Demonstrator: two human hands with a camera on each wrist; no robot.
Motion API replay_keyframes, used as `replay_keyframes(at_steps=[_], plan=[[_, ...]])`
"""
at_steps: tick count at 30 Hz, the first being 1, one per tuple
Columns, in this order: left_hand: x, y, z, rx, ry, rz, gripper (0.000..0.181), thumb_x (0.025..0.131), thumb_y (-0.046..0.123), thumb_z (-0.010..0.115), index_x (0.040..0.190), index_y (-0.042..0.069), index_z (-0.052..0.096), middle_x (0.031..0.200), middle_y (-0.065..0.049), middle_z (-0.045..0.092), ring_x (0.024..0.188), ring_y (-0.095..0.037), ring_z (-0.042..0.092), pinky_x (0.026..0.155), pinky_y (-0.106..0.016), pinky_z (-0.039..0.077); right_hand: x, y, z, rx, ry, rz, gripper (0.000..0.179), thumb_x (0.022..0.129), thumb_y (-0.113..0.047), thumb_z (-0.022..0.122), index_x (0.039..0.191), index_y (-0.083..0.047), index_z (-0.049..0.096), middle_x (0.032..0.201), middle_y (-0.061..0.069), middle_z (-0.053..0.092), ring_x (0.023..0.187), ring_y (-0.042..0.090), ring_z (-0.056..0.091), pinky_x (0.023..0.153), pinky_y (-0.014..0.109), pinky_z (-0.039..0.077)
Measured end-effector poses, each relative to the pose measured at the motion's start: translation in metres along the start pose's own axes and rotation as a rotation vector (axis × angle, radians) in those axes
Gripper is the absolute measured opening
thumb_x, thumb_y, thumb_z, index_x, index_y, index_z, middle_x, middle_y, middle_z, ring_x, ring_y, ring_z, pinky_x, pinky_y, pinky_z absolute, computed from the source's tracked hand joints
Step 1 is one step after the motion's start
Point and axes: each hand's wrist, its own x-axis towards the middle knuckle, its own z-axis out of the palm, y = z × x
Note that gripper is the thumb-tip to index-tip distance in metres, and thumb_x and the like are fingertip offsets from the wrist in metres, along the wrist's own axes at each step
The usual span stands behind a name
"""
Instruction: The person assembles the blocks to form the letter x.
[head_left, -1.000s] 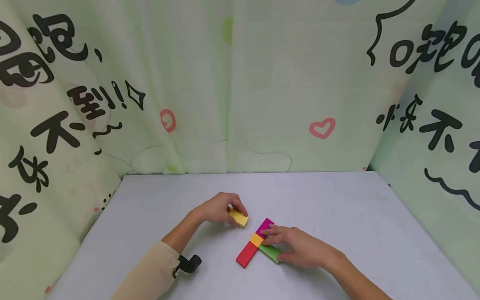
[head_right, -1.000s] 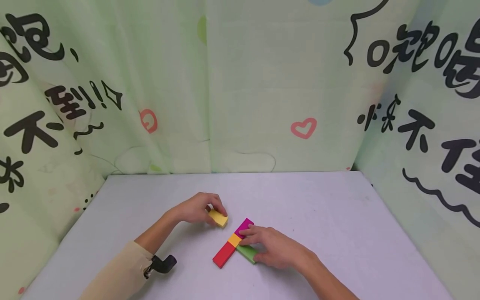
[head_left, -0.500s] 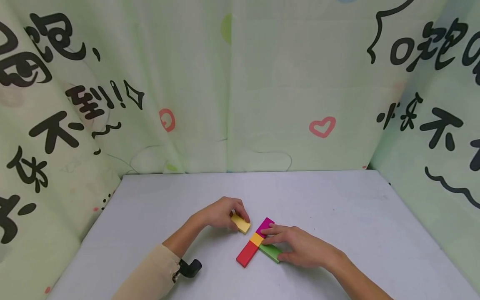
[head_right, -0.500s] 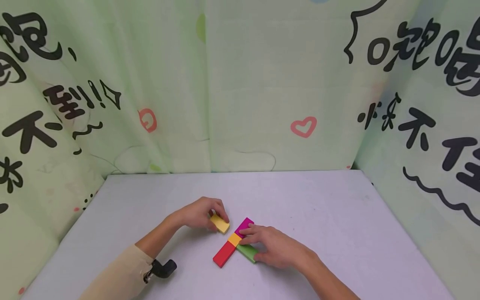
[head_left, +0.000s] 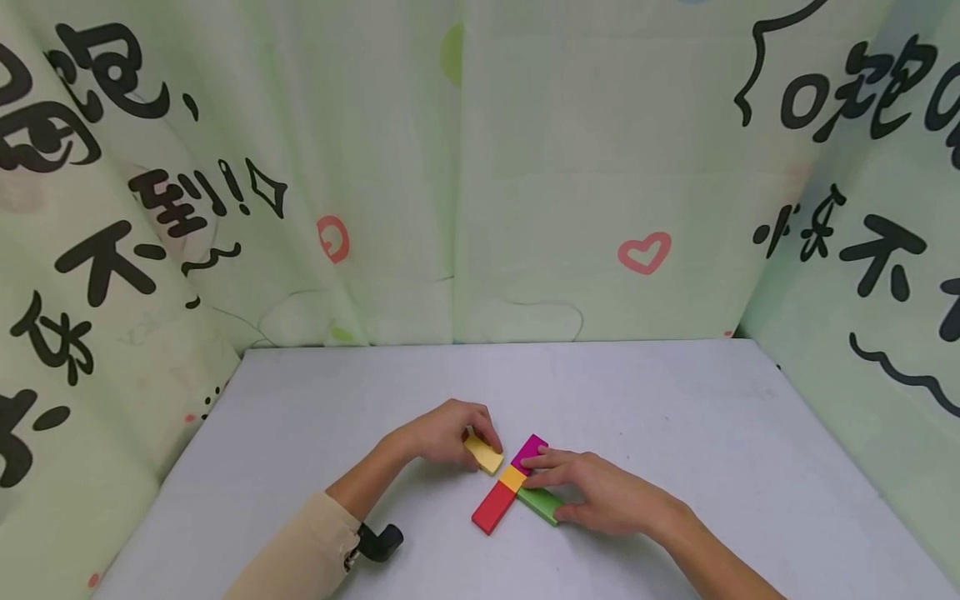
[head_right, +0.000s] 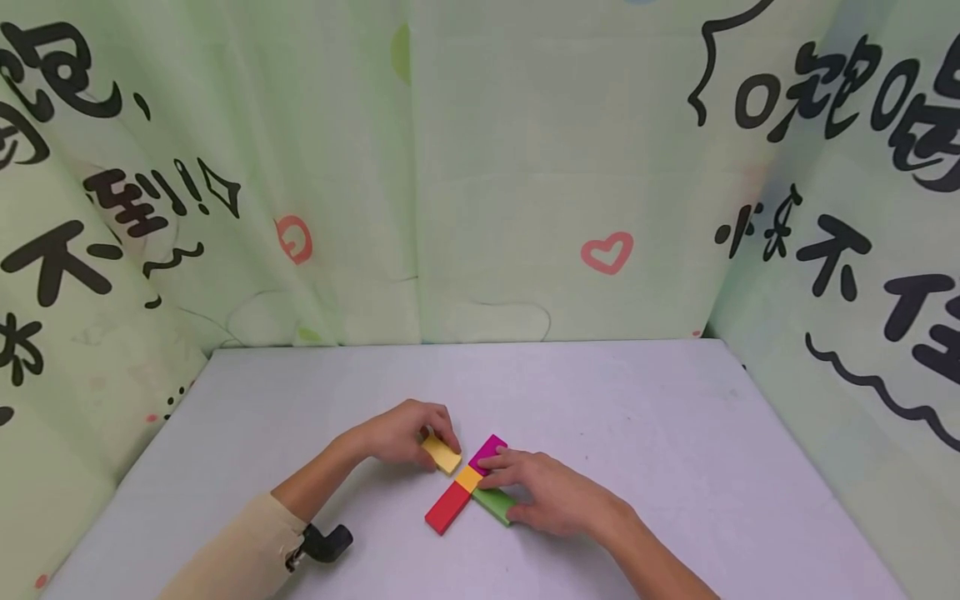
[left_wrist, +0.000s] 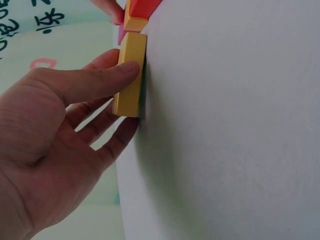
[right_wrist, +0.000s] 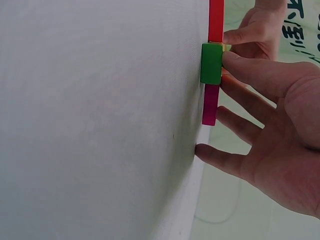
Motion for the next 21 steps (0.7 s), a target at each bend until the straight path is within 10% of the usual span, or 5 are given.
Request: replay_keyframes(at_steps=[21], plan=[[0.0013,0.0036,0.0063,0.025,-0.016,0.047,0.029,0.084,0.005,0.085,0.108,0.021,0.082,0.104,0.011,0.066,0.099,-0.003,0.062,0.088,-0.019,0.054,0.0006,-0.0003,0.0,-0.004,-0.003,-0.003,0.05,0.092,-0.011,0.078,0.138,-0.025,0.069,0.15,-0.002,0.059,0.146,0.028,0.049,0.112,0.051,0.049]])
